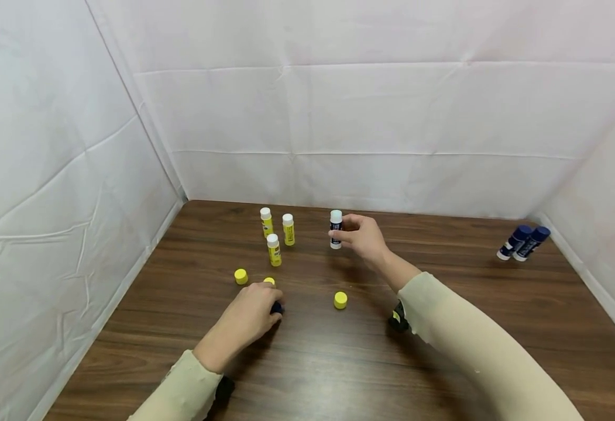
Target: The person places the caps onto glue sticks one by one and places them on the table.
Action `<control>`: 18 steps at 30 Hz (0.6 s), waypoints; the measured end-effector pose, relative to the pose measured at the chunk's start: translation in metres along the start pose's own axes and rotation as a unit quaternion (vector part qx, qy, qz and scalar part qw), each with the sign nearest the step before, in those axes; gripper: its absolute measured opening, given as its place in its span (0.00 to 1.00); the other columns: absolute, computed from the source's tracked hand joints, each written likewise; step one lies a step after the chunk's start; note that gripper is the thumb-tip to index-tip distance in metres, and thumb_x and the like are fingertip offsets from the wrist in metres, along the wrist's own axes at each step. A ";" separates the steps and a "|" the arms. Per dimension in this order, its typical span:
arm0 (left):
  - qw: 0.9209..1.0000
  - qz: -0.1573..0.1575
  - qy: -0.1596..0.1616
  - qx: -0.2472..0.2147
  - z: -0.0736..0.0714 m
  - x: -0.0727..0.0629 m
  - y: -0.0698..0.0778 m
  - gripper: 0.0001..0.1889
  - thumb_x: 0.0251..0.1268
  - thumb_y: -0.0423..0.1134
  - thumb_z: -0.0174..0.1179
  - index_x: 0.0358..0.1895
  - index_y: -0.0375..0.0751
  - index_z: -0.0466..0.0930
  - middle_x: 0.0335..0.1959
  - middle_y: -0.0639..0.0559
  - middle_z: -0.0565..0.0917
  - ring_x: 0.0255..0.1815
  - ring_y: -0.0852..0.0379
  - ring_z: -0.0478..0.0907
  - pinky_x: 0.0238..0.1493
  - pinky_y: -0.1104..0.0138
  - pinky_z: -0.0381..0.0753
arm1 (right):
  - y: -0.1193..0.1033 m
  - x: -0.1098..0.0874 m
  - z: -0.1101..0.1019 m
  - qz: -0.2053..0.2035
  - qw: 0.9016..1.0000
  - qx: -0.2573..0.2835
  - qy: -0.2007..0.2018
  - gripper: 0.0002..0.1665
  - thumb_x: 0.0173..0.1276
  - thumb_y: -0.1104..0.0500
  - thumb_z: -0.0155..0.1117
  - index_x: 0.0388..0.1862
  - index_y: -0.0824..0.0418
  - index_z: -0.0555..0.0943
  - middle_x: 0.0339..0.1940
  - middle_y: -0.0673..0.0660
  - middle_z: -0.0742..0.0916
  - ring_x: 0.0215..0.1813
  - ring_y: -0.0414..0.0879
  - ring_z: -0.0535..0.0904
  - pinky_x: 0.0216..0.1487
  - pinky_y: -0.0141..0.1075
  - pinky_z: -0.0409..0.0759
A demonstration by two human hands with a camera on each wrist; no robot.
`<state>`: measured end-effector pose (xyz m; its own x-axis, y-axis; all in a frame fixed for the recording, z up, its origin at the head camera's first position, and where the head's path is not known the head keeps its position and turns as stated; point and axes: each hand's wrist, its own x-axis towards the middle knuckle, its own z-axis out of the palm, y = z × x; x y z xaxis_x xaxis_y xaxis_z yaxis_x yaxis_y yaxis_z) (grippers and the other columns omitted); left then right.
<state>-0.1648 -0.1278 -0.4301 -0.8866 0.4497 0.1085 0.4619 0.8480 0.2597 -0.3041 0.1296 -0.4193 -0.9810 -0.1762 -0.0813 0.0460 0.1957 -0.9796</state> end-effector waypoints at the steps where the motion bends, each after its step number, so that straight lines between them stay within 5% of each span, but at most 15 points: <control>1: 1.000 -0.002 -0.001 -0.001 0.000 0.000 0.000 0.07 0.53 0.32 0.77 0.34 0.42 0.87 0.32 0.51 0.86 0.38 0.53 0.84 0.42 0.59 0.85 | 0.000 -0.002 -0.002 -0.002 1.000 -0.004 0.002 0.27 0.66 0.59 0.75 0.61 0.65 0.79 0.60 0.63 0.82 0.60 0.55 0.81 0.59 0.45 0.83; 18: 1.000 -0.017 0.011 -0.003 -0.004 0.000 0.003 0.07 0.57 0.33 0.75 0.37 0.42 0.88 0.34 0.52 0.86 0.39 0.54 0.83 0.43 0.59 0.85 | 0.016 -0.035 -0.012 -0.071 0.992 -0.094 0.041 0.20 0.64 0.52 0.77 0.52 0.58 0.85 0.48 0.56 0.88 0.49 0.49 0.80 0.50 0.42 0.80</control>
<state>-0.1634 -0.1267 -0.4253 -0.9024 0.4140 0.1196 0.4308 0.8614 0.2690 -0.2714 0.1501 -0.4305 -0.9873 -0.1380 0.0781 -0.1226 0.3516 -0.9281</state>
